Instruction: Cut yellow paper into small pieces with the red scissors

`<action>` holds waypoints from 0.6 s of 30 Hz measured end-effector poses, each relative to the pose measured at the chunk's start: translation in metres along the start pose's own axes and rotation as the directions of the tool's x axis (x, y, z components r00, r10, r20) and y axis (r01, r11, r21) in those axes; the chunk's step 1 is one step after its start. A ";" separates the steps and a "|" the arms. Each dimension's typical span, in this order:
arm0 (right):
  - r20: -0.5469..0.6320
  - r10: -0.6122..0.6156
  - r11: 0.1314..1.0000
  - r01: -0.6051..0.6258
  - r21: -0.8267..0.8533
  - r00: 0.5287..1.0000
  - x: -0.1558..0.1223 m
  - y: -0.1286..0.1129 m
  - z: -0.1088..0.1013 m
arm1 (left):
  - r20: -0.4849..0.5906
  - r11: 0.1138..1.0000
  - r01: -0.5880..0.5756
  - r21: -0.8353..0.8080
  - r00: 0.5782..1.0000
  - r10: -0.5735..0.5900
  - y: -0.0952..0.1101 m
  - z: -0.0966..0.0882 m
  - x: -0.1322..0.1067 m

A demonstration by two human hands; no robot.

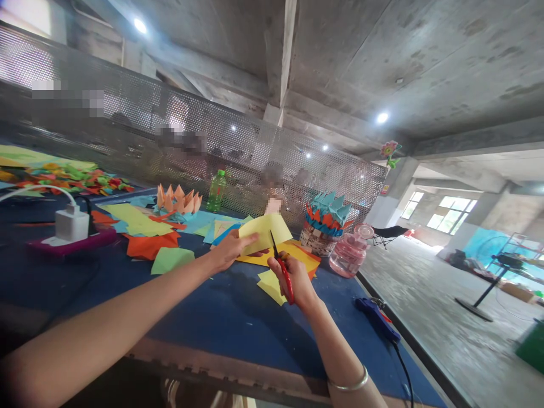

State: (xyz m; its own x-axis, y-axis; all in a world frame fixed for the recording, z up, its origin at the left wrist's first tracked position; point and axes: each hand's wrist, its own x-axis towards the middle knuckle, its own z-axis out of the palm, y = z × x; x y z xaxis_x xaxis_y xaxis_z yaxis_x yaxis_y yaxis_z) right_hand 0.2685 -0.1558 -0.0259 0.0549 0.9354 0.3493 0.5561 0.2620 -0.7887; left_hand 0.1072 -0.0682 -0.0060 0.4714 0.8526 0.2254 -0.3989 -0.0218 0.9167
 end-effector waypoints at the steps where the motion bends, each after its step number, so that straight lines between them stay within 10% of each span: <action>1: 0.010 -0.004 1.000 0.004 -0.015 1.000 0.000 -0.001 -0.001 | 0.002 1.000 0.001 0.000 1.000 -0.001 0.000 0.000 0.000; 18: 0.065 -0.040 0.996 0.045 -0.081 0.997 -0.002 -0.012 -0.002 | 0.059 1.000 0.014 -0.018 0.998 -0.013 0.000 0.001 -0.001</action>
State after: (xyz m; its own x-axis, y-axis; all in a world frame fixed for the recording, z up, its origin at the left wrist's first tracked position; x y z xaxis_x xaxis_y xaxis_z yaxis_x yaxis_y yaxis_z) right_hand 0.2629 -0.1615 -0.0163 -0.0218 0.9377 0.3468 0.6235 0.2839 -0.7284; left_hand 0.1072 -0.0694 -0.0065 0.5222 0.8205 0.2327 -0.4063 -0.0006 0.9137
